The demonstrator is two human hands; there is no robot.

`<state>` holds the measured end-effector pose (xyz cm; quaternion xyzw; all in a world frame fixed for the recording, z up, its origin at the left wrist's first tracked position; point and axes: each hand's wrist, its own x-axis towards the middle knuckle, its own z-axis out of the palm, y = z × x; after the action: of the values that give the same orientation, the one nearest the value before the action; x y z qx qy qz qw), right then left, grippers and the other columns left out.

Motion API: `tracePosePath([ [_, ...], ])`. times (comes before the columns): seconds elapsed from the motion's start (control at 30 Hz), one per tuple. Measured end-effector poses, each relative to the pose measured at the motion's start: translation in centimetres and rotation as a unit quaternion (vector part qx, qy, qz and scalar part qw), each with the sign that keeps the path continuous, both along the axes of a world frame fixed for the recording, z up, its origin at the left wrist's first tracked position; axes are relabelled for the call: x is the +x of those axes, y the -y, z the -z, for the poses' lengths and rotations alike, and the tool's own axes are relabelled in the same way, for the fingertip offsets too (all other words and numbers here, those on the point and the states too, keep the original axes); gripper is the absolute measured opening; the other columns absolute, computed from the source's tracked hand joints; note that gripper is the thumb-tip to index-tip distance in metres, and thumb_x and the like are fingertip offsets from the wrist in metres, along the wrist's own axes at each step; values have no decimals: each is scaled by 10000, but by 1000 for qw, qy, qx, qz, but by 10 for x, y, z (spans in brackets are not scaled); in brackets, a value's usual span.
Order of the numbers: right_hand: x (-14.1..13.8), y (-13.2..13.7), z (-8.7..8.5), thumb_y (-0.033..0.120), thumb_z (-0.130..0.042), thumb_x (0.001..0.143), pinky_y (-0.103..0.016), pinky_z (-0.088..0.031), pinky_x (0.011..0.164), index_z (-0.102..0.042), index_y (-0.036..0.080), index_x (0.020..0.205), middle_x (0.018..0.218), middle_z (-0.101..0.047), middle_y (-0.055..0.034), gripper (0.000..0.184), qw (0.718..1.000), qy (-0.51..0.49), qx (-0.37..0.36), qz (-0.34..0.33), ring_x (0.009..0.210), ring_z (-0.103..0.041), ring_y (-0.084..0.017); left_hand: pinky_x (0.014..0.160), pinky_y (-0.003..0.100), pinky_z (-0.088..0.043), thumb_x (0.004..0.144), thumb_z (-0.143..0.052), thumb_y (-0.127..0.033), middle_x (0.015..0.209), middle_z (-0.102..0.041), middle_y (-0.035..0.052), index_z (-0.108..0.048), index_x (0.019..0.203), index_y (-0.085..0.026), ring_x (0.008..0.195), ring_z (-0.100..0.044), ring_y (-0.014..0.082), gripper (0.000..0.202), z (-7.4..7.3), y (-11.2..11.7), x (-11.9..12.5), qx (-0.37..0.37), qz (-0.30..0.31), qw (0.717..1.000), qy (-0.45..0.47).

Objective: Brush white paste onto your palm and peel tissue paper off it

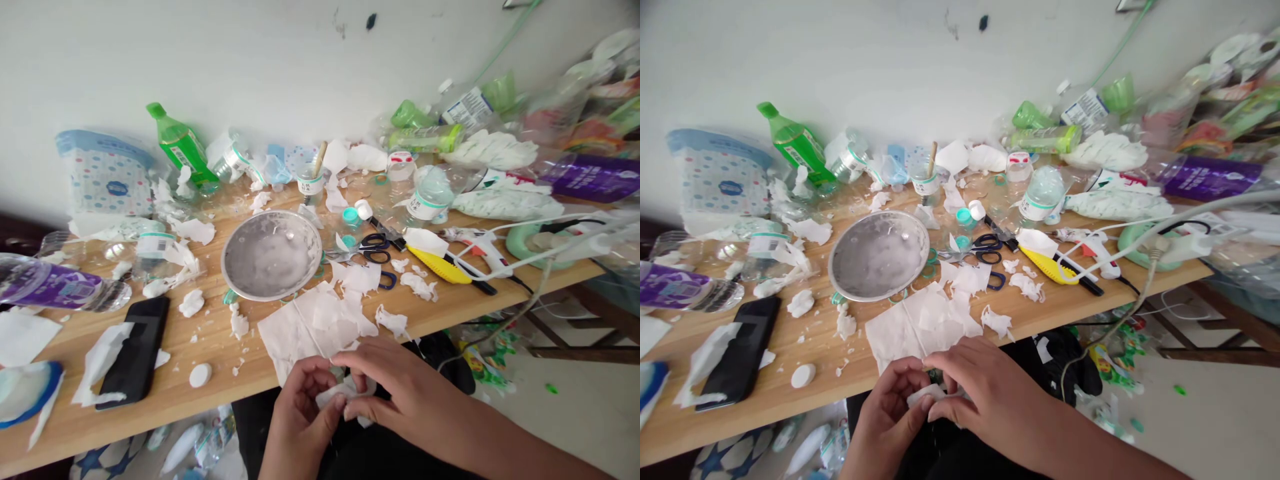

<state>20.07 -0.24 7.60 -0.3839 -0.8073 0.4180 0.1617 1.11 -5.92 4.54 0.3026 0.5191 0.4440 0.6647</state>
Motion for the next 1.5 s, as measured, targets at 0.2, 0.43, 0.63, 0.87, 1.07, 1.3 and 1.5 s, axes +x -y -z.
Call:
tracePosePath([
  [0.2, -2, -2, -2, 282, -804, 829, -276, -451, 725, -649, 212, 1068, 802, -630, 33, 293, 1000, -5, 15, 21, 764, -590, -142, 681, 211, -495, 776, -822, -316, 856, -671, 13, -687, 1033, -229, 766, -621, 127, 303, -3, 0, 1, -10, -10, 1000, 21],
  [0.43, -4, 0, -5, 247, -751, 878, -255, -434, 715, -678, 205, 956, 787, -623, 25, 115, 998, -22, 52, 6, 762, -585, -132, 646, 222, -492, 742, -848, -342, 792, -678, 9, -690, 1033, -203, 678, -621, 116, 359, -14, -3, 6, -10, -46, 996, 80],
  [0.63, -8, 2, -2, 186, -703, 895, -250, -434, 690, -614, 191, 781, 758, -606, 22, 144, 997, -1, 74, 22, 746, -576, -131, 645, 232, -523, 703, -876, -296, 806, -697, 26, -678, 1007, -188, 677, -648, 129, 379, -3, -2, 3, -9, -70, 996, 55],
  [0.87, -11, 0, 3, 186, -671, 916, -251, -430, 694, -638, 202, 833, 770, -608, 21, 91, 999, -18, 11, 46, 764, -577, -136, 681, 230, -529, 708, -879, -294, 827, -703, 19, -694, 1013, -199, 692, -646, 117, 369, 1, -3, 2, -52, -82, 989, 107],
  [1.07, -17, 4, 7, 217, -634, 954, -266, -438, 695, -629, 194, 860, 787, -617, 6, 97, 995, -50, 59, 63, 773, -581, -147, 655, 247, -531, 682, -899, -313, 752, -696, 13, -747, 923, -184, 651, -627, 112, 313, 7, -3, 13, -118, -131, 960, 219],
  [1.3, -9, 6, 13, 101, -523, 970, -393, -459, 881, -658, 117, 1125, 897, -684, -70, 206, 932, -37, 359, 21, 894, -604, -208, 747, 247, -593, 654, -918, -284, 866, -776, 42, -791, 955, -215, 776, -715, 146, 335, 11, -2, 12, -97, -166, 954, 231],
  [1.5, -1, -1, 17, 128, -426, 1003, -381, -487, 912, -694, 139, 1053, 918, -702, -63, 273, 895, -66, 440, 38, 896, -630, -178, 897, 310, -595, 715, -876, -237, 993, -802, 58, -800, 976, -243, 945, -742, 204, 272, 19, 7, 8, -73, -128, 959, 244],
])
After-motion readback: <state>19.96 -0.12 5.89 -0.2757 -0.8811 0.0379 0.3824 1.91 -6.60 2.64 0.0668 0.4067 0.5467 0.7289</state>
